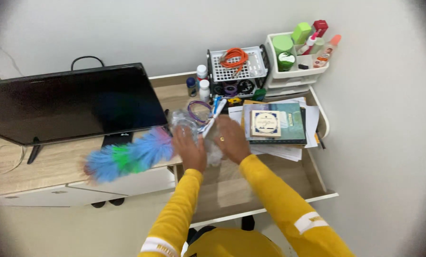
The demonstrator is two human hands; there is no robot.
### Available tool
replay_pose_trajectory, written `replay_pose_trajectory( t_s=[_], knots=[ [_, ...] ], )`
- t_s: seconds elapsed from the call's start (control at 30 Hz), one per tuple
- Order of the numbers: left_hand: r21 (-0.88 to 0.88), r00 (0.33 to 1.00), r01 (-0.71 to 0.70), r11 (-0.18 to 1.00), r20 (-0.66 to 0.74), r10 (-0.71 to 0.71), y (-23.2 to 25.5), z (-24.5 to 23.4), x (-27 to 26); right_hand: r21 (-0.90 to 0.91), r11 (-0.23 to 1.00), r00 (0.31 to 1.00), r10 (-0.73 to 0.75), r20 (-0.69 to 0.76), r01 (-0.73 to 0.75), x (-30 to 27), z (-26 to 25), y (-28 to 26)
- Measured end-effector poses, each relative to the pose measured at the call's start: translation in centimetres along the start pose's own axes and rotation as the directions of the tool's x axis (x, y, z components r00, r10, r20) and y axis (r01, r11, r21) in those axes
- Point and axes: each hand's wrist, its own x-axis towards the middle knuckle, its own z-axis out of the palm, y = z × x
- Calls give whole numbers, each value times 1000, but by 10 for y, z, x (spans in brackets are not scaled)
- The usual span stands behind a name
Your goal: Organize books and papers inside a desk drawer.
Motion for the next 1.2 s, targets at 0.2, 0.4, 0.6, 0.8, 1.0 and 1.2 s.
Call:
replay_pose_trajectory(
  t_s=[0.2,0.4,0.6,0.8,1.0,1.2],
  knots=[
    [-256,947,-133,958,254,199,82,67,-29,-177,977,989,98,-113,-118,-42,-85,75],
    [-331,903,77,940,422,75,113,121,-64,-176,976,979,155,129,-131,-58,-112,126],
    [-313,918,137,940,398,-1,134,106,-61,-231,966,873,209,441,-115,-42,-97,181],
    [-344,923,113,932,384,29,124,111,-66,-250,953,843,275,462,-173,-27,-109,176],
    [-331,891,149,932,454,19,120,109,-62,-369,909,794,366,486,-193,-24,-102,166],
    [-350,896,165,922,445,9,115,102,-58,-177,979,946,153,285,-105,-45,-109,158]
  ],
)
